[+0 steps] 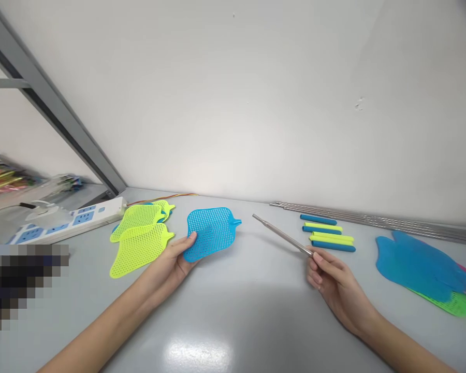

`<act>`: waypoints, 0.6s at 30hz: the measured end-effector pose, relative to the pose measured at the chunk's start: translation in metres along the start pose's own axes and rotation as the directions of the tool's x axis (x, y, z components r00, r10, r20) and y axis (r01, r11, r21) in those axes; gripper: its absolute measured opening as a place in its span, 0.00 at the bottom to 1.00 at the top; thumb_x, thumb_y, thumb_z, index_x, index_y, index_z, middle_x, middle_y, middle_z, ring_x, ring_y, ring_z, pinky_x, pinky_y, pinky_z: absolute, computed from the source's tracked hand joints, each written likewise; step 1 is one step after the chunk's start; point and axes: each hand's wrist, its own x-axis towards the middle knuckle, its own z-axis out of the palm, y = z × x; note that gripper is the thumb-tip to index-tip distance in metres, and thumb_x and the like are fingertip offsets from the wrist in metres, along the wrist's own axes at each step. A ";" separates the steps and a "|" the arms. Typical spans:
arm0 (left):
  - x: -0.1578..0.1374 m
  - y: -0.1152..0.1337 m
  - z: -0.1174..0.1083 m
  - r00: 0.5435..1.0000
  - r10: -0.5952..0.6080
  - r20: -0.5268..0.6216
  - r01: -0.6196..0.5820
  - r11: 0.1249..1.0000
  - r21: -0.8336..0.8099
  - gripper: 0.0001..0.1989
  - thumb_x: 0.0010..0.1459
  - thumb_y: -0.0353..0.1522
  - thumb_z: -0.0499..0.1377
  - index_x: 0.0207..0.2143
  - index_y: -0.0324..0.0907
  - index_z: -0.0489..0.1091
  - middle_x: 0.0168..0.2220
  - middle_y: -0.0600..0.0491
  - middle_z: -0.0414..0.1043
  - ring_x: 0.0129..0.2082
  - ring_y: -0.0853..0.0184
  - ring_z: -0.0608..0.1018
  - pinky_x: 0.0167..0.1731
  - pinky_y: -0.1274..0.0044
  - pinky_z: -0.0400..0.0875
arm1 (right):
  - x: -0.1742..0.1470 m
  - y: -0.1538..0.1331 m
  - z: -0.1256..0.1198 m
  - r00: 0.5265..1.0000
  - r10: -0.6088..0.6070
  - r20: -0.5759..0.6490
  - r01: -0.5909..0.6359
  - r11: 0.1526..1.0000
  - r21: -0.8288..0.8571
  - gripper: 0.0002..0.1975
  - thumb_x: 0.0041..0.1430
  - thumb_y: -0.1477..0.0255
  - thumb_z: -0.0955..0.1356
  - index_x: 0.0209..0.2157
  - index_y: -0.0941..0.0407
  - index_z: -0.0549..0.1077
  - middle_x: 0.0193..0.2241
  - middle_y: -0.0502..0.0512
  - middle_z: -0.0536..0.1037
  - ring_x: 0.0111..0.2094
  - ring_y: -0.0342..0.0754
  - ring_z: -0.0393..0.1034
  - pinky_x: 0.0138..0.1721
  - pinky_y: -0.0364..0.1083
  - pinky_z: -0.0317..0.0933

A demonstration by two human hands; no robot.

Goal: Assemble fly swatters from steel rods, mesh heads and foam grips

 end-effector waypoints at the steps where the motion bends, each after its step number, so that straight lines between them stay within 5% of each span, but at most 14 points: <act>1: 0.000 -0.001 0.001 1.000 -0.017 0.012 0.017 1.000 -0.024 0.10 0.51 0.28 0.53 0.36 0.36 0.69 0.39 0.48 0.70 0.39 0.65 0.71 0.41 0.77 0.66 | 0.000 0.000 0.000 1.000 -0.011 -0.011 0.011 1.000 -0.003 0.10 0.51 0.70 0.62 0.36 0.57 0.68 0.21 0.49 0.56 0.20 0.38 0.48 0.20 0.40 0.47; 9: 0.002 -0.010 0.004 0.994 -0.103 0.029 0.106 0.990 -0.093 0.11 0.50 0.25 0.53 0.38 0.34 0.67 0.40 0.46 0.69 0.38 0.64 0.72 0.39 0.77 0.68 | 0.005 -0.003 -0.004 0.984 -0.118 -0.133 0.113 0.993 -0.044 0.06 0.50 0.70 0.63 0.31 0.55 0.68 0.19 0.48 0.56 0.19 0.38 0.49 0.19 0.41 0.46; 18: 0.001 -0.011 0.006 0.991 -0.127 0.038 0.131 0.983 -0.128 0.15 0.51 0.26 0.53 0.43 0.36 0.64 0.44 0.46 0.66 0.44 0.61 0.68 0.43 0.73 0.65 | 0.005 -0.003 -0.005 0.993 -0.085 -0.085 0.079 0.994 -0.079 0.07 0.49 0.69 0.63 0.32 0.54 0.68 0.20 0.48 0.56 0.19 0.39 0.48 0.19 0.41 0.45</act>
